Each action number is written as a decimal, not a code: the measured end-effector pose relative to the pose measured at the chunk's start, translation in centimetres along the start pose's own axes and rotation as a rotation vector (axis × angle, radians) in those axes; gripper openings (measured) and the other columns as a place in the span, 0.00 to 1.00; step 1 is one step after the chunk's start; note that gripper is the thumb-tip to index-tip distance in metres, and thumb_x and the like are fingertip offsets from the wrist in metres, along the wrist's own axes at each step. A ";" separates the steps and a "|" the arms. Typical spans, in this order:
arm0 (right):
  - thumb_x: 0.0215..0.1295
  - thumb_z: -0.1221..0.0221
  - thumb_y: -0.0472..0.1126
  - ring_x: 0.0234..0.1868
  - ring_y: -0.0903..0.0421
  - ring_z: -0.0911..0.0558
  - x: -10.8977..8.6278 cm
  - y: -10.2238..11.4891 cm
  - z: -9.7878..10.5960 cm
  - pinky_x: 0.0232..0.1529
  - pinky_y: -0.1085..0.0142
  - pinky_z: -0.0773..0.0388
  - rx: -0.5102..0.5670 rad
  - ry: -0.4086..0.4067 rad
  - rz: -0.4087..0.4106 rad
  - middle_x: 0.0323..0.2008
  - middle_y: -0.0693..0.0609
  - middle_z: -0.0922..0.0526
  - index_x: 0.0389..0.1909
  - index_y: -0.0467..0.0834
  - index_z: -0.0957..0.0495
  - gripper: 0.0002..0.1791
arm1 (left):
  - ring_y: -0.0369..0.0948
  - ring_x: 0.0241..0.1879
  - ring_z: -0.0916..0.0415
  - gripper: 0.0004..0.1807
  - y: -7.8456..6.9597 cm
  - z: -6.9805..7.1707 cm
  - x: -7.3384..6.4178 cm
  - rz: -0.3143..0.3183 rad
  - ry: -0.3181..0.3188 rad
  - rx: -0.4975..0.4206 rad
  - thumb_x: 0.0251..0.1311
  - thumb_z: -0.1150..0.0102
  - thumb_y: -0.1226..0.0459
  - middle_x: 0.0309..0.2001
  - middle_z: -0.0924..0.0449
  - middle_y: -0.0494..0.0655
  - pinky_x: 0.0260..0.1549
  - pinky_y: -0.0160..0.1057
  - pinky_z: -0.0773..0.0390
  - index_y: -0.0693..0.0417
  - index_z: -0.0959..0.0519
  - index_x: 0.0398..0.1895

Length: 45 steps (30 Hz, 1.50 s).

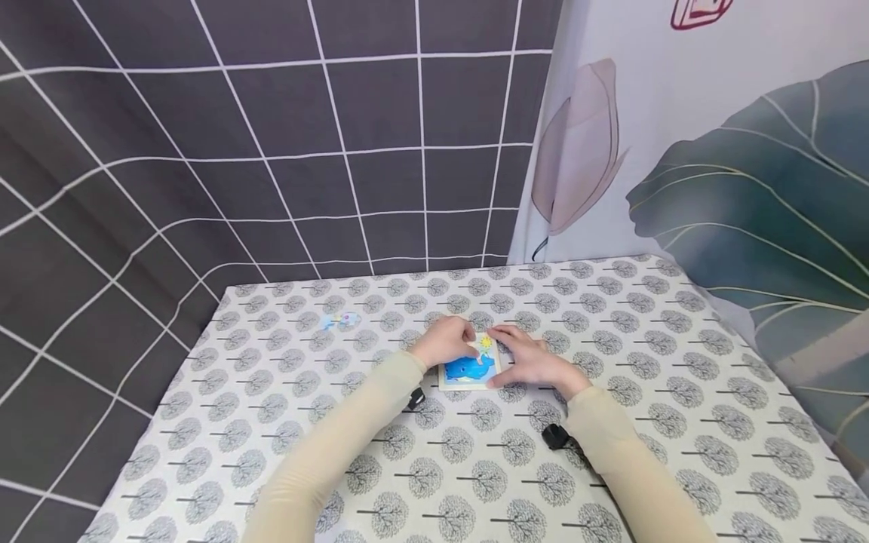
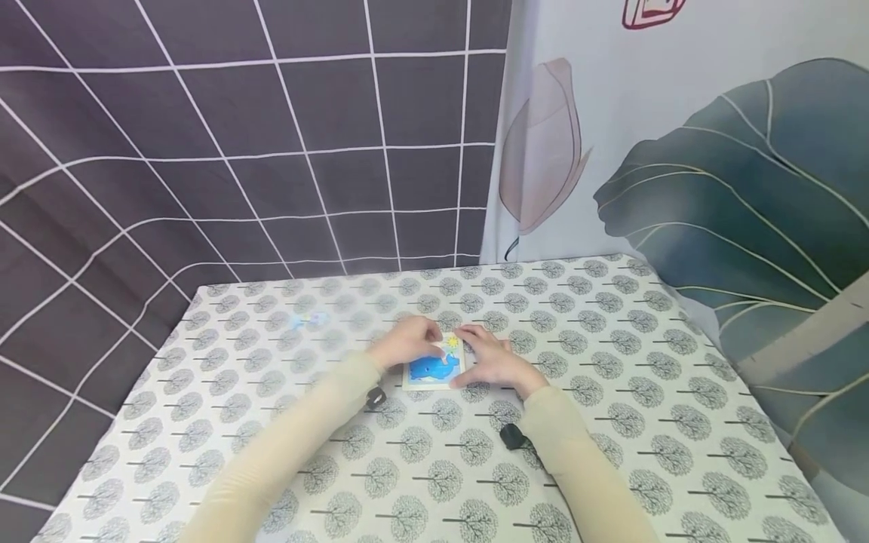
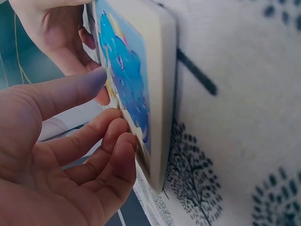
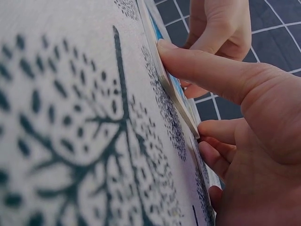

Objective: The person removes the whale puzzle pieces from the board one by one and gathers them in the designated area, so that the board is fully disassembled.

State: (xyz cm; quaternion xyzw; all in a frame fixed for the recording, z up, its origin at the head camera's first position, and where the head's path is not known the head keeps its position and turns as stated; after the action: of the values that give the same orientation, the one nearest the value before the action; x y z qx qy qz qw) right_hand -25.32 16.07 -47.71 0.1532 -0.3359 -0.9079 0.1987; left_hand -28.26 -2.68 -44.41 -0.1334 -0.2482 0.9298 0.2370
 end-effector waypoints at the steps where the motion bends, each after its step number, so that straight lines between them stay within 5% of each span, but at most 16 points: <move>1: 0.45 0.23 0.53 0.75 0.36 0.44 0.0 0.0 0.0 0.67 0.25 0.63 0.004 -0.001 0.003 0.77 0.40 0.45 0.77 0.39 0.43 0.60 | 0.42 0.44 0.20 0.19 0.0 -0.1 0.0 0.000 -0.003 0.004 0.56 0.27 0.60 0.43 0.15 0.49 0.50 0.38 0.22 0.62 0.16 0.47; 10: 0.46 0.23 0.53 0.75 0.36 0.43 -0.1 0.2 0.2 0.67 0.25 0.65 -0.001 -0.005 0.002 0.76 0.40 0.45 0.77 0.38 0.43 0.60 | 0.41 0.40 0.21 0.18 0.1 -0.3 0.3 -0.024 -0.012 0.008 0.53 0.25 0.60 0.40 0.15 0.48 0.47 0.38 0.22 0.61 0.16 0.43; 20: 0.47 0.24 0.55 0.75 0.36 0.45 -0.1 0.2 0.0 0.65 0.23 0.64 -0.016 -0.004 0.002 0.77 0.41 0.45 0.77 0.39 0.44 0.60 | 0.44 0.41 0.22 0.18 -0.6 -0.2 0.1 0.054 -0.008 0.001 0.54 0.25 0.60 0.43 0.16 0.50 0.49 0.41 0.22 0.61 0.18 0.43; 45: 0.45 0.23 0.53 0.75 0.35 0.44 -0.3 0.2 0.0 0.67 0.26 0.64 -0.008 -0.016 0.001 0.76 0.41 0.44 0.77 0.39 0.42 0.59 | 0.46 0.45 0.23 0.19 -1.2 -0.7 0.1 0.073 -0.026 -0.041 0.51 0.25 0.64 0.47 0.18 0.53 0.51 0.42 0.22 0.63 0.18 0.45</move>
State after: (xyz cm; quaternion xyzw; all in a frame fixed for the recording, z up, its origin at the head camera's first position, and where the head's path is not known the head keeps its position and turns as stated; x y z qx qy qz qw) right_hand -24.96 16.07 -47.49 0.1451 -0.3338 -0.9103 0.1973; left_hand -27.61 -1.48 -44.40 -0.1350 -0.2652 0.9341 0.1971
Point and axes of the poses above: each hand's wrist, its own x-axis towards the middle knuckle, its own z-axis out of the back of the hand, y = z × x, the point moved 2 cm from there along x, towards the middle knuckle
